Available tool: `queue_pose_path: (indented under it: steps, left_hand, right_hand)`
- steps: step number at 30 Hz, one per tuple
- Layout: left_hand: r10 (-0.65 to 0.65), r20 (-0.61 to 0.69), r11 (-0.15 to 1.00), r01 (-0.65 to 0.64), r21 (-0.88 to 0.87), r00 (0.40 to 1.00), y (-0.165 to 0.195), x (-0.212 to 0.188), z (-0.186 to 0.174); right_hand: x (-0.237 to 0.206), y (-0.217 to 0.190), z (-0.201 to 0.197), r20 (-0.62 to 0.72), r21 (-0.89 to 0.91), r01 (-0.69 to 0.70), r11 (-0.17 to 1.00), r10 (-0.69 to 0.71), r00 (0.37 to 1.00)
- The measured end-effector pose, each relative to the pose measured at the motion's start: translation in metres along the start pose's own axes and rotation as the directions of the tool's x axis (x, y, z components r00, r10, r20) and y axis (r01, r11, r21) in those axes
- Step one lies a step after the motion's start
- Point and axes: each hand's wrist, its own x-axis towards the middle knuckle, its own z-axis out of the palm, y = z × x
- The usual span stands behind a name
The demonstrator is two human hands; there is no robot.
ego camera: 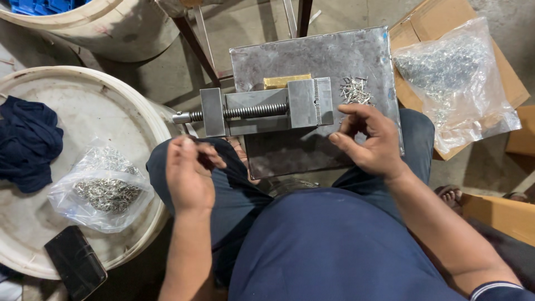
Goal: The person sits cross-legged and uses a bench vise to bend small metal pins. They pick up pins from a pile, insert them into the vise jaws, and tighten the screw to bend the metal before removing them.
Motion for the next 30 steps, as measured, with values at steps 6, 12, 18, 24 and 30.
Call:
queue_pose_path:
  steps: [6,12,18,24,30]
  left_hand:
    - [-0.04,-0.055,0.997,0.036,-0.069,0.998,0.009,0.03,0.005]
    - [0.003,-0.068,1.0,-0.003,0.007,0.998,0.026,0.069,0.007]
    - [0.284,0.171,0.863,-0.329,0.383,0.943,0.071,0.062,0.017]
    - [0.373,0.374,0.656,-0.526,0.542,0.849,0.074,-0.002,0.012]
    - [0.45,0.029,0.781,-0.409,0.472,0.892,0.062,0.025,0.001]
  right_hand:
    - [-0.026,0.016,0.009,-0.033,0.004,-0.068,0.998,0.068,0.997]
    - [-0.024,0.019,0.005,-0.005,0.033,-0.012,0.999,0.012,1.0]
    - [-0.023,0.015,0.005,-0.004,0.083,-0.041,0.996,0.041,0.999]
    - [-0.021,0.012,0.004,0.001,-0.004,-0.005,1.0,0.005,1.0]
    - [-0.019,0.011,0.005,0.003,-0.065,0.077,0.995,-0.077,0.997]
